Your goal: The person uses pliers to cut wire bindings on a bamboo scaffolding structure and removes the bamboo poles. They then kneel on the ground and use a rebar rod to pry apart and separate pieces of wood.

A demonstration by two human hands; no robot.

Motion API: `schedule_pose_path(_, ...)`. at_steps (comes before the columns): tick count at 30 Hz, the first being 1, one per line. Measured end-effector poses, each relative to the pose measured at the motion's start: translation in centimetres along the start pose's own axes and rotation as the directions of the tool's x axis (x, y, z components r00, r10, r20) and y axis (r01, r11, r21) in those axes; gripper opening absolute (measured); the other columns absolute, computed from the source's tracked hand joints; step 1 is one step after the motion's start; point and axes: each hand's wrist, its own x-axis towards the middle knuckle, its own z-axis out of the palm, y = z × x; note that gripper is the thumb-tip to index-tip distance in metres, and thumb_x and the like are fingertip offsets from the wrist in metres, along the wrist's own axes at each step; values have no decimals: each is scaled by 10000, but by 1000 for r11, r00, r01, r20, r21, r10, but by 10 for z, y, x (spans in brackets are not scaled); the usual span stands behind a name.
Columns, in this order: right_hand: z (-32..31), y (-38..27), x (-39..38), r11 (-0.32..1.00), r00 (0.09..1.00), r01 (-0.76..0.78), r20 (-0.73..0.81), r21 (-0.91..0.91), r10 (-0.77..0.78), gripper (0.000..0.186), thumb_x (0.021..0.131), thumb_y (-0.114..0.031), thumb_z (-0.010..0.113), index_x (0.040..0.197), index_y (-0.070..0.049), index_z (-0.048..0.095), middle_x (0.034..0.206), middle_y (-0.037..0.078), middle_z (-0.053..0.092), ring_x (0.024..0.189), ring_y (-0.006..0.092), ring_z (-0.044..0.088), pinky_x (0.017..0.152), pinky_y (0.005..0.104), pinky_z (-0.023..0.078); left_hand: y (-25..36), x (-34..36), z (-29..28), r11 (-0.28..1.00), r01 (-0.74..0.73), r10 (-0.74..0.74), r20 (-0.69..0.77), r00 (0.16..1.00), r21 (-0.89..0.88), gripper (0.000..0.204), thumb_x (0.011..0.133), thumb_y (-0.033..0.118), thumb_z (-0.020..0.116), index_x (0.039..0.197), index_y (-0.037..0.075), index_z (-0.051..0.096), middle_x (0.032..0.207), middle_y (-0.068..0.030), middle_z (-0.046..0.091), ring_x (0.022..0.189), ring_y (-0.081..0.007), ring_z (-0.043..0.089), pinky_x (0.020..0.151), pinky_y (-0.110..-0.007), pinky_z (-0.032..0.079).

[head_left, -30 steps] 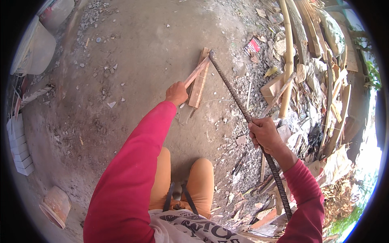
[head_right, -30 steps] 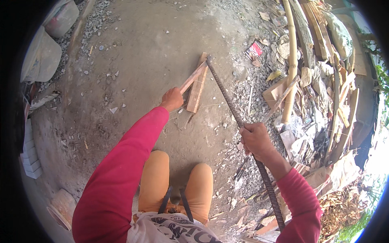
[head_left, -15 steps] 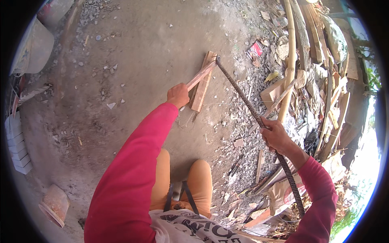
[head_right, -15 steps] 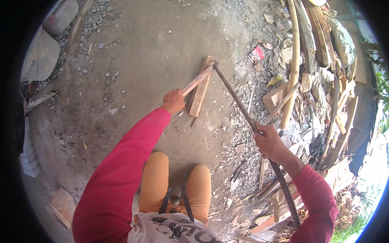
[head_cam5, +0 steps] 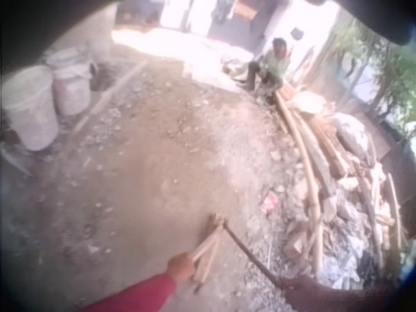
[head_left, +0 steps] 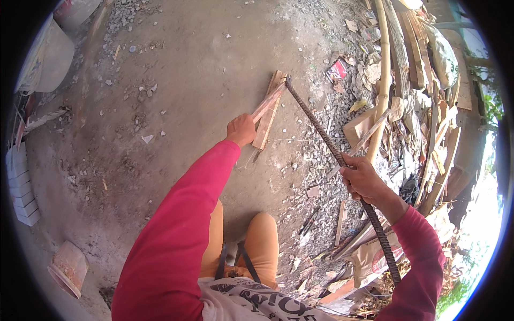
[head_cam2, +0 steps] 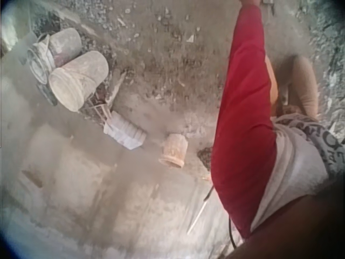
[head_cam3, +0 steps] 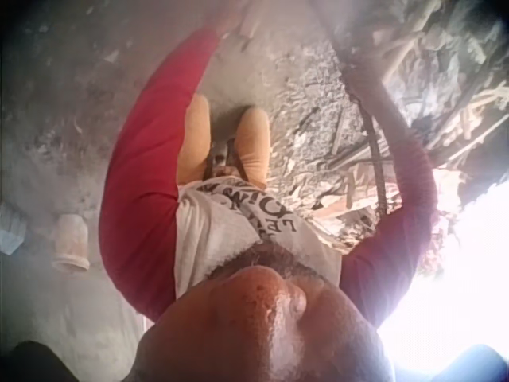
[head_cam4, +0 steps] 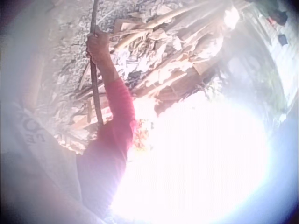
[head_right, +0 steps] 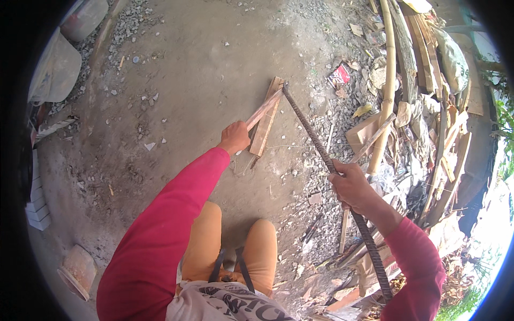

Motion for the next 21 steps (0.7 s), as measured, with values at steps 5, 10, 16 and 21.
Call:
schedule_pose_path(5,6,7,-1,996,999,-41,9,79,41,363,1071,-104,532,1417,-6,485,656,-23,461,435,77,398,366,290,334,4,1,12,1000,4,-4,-25,1000,-19,285,858,55,678,1123,-47,678,1169,-265,723,1138,-418,703,972,-493,558)
schedule_pose_path(10,10,1,-1,994,996,-86,24,71,84,558,1090,-97,511,1617,-21,345,694,-23,464,459,73,399,382,278,346,1,-2,22,999,31,-34,-57,998,-40,258,889,58,663,1122,-50,678,1169,-269,723,1152,-412,702,977,-492,562)
schedule_pose_path(16,21,18,4,999,993,21,-113,-48,-27,467,1042,-114,570,1465,70,505,676,-15,500,429,89,415,367,304,341,3,-6,21,997,72,-72,-21,997,-33,301,904,60,650,1179,-61,651,1221,-280,700,1205,-407,678,1024,-493,536)
schedule_pose_path(21,44,48,13,968,960,103,-231,-230,-157,486,1002,-91,573,1405,176,528,1427,344,589,1328,396,600,1148,371,408,2,-7,19,999,45,-45,3,999,-31,357,889,86,667,1209,-67,629,1241,-283,684,1218,-425,661,1038,-503,524)
